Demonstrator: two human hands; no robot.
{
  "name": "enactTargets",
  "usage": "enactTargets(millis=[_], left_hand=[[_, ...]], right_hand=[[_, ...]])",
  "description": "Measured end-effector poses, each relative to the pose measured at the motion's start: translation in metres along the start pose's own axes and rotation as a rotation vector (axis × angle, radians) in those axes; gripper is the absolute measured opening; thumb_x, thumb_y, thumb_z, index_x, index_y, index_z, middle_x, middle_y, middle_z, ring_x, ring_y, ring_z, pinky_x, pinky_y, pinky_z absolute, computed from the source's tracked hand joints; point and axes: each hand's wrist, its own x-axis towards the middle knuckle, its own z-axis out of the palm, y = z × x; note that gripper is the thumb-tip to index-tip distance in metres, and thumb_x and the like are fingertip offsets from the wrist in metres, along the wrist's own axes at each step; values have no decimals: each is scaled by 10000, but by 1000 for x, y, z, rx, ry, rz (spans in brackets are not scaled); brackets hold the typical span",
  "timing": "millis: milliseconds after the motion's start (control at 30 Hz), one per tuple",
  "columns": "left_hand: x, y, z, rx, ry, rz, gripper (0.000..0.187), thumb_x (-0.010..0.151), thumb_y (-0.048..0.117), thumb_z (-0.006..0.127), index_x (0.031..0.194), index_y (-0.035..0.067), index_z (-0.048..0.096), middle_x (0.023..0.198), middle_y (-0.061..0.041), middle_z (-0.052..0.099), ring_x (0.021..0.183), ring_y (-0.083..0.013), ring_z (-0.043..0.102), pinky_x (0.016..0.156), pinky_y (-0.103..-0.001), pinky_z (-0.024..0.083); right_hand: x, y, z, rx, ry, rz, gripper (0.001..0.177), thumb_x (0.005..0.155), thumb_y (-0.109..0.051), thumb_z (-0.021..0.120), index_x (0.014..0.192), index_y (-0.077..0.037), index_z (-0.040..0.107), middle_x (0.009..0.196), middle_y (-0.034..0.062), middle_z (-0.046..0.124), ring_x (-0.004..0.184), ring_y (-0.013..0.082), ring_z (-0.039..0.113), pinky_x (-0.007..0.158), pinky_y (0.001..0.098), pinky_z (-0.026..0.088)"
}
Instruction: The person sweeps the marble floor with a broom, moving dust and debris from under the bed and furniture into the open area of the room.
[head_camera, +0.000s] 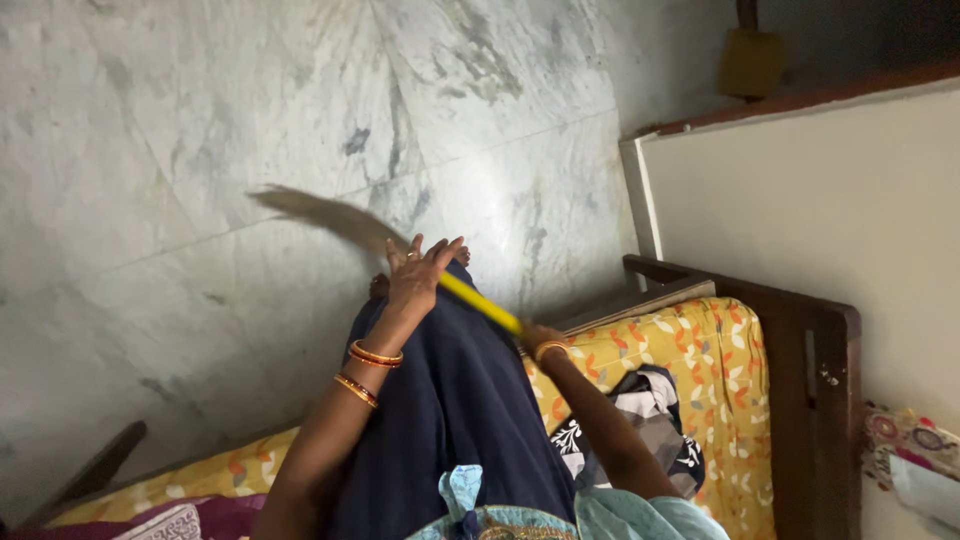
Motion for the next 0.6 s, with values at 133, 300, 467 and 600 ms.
enactTargets(millis=[133,300,467,600], left_hand=[[-14,-11,1,-22,-62,-37,931,879,-72,546,1591,435,227,1583,77,442,1485,-330,349,1164,-753,47],[-23,-17,-2,-36,-10,-4,942,844,-80,559,1580,424,256,1585,65,446,1499,-322,349,1175,-747,47],[-24,-24,1,-29,17,5,937,855,-69,565,1593,409,242,1588,60,432,1499,-329,333,1156,-756,26],[-28,-29,5,-31,86,8,887,883,-29,556,1591,408,248,1590,56,440,1491,-341,341,1152,-762,24]], right_hand=[[-17,48,-17,13,65,287,303,1051,-290,413,1305,-162,518,1239,246,670,1164,456,648,979,573,500],[-6,69,-57,89,218,401,331,1053,-349,459,1269,-118,558,1246,235,690,1187,422,655,976,529,537],[22,32,-77,173,298,390,369,986,-322,563,1298,-129,528,1194,218,708,1126,426,684,934,531,560],[30,-23,-49,254,353,228,509,963,-469,616,1304,-117,479,1053,265,717,1016,471,689,867,563,553]])
